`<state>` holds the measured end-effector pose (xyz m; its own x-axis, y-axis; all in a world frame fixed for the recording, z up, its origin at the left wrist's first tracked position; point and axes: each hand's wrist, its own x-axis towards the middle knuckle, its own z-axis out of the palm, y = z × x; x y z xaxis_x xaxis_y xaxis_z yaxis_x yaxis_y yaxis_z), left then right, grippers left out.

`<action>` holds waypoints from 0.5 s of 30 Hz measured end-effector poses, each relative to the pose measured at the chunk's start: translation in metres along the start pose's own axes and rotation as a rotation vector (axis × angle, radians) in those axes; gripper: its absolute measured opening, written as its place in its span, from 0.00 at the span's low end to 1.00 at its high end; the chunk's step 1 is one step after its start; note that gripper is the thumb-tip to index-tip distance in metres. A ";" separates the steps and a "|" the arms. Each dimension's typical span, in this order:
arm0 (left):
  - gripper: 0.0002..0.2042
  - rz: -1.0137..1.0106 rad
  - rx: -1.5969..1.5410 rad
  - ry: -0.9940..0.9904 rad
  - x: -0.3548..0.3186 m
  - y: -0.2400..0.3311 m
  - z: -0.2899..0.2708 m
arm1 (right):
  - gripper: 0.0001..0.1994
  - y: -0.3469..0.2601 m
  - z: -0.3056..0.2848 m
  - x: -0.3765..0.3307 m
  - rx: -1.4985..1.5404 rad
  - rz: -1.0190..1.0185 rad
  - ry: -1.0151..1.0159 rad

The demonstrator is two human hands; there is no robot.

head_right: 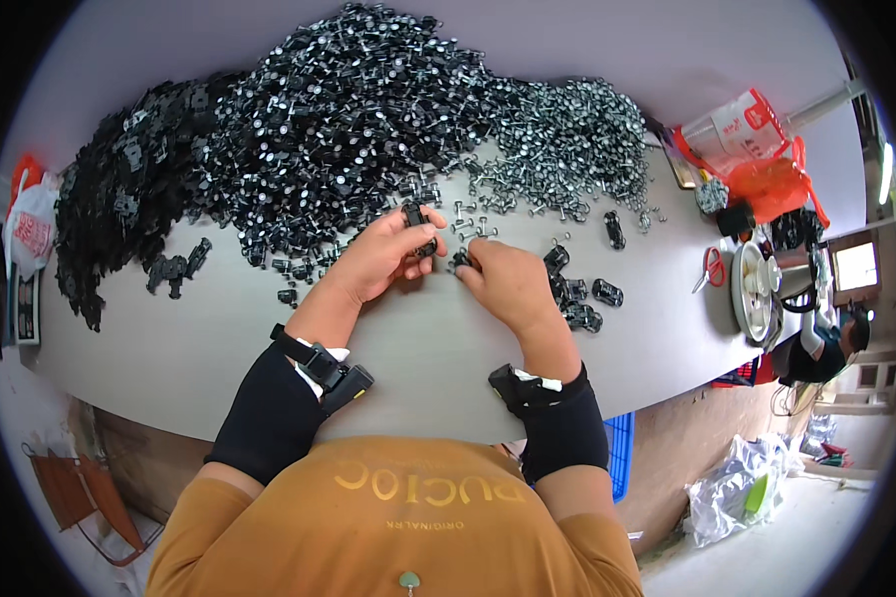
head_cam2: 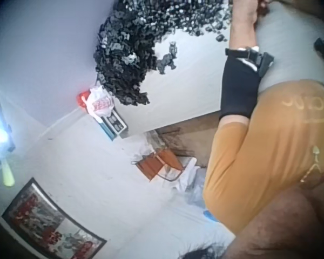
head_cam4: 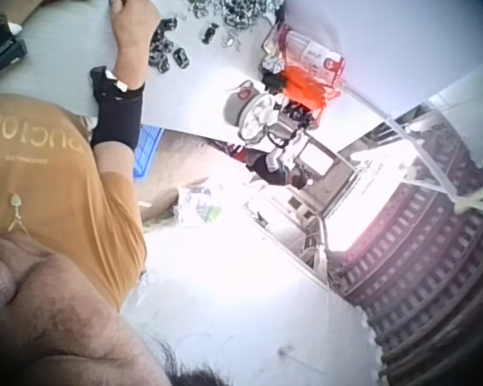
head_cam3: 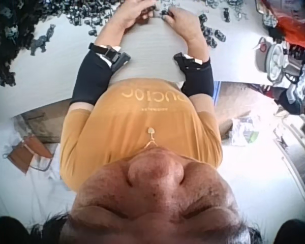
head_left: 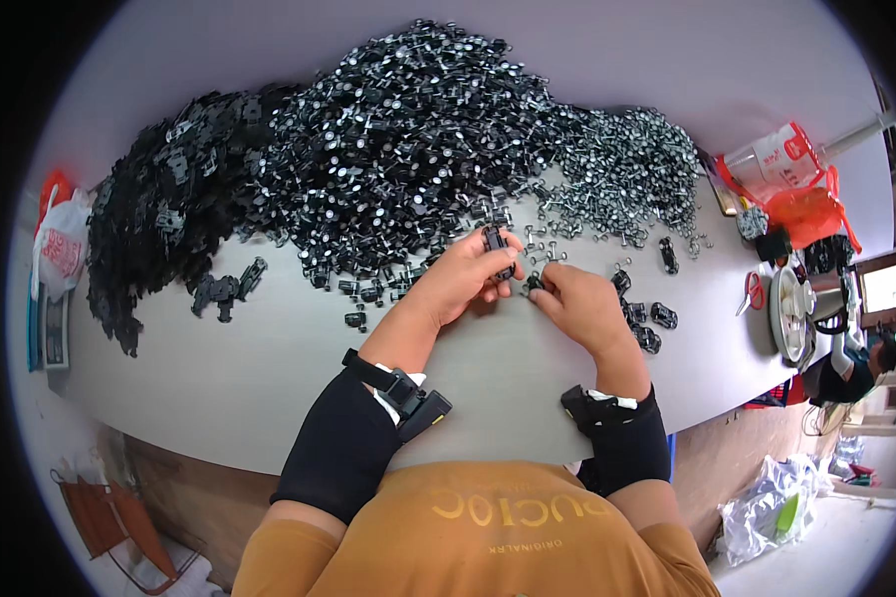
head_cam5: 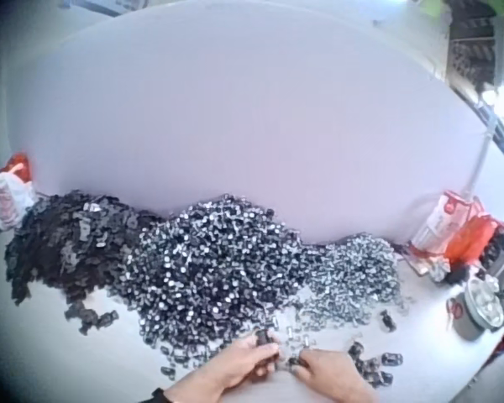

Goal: The person is manually assembling small plastic and metal components at a workbench.

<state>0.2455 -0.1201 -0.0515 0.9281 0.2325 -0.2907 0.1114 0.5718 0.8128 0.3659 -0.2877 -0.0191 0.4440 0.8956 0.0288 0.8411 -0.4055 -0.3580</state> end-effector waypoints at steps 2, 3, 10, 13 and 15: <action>0.09 0.021 0.086 -0.003 0.002 -0.006 0.002 | 0.11 0.003 -0.007 0.002 0.105 0.057 0.058; 0.08 0.035 0.160 -0.022 0.002 -0.009 0.003 | 0.10 0.001 -0.012 0.003 0.205 0.103 0.108; 0.06 0.014 0.521 -0.018 -0.004 -0.005 0.013 | 0.10 -0.022 -0.006 0.008 0.236 -0.100 0.205; 0.06 0.031 0.574 -0.024 -0.004 -0.007 0.014 | 0.10 -0.027 -0.001 0.010 0.191 -0.091 0.243; 0.06 0.040 0.581 -0.026 -0.005 -0.006 0.016 | 0.10 -0.030 0.001 0.011 0.158 -0.077 0.244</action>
<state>0.2463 -0.1376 -0.0471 0.9432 0.2216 -0.2475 0.2458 0.0359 0.9687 0.3455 -0.2658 -0.0090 0.4579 0.8443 0.2784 0.8254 -0.2874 -0.4860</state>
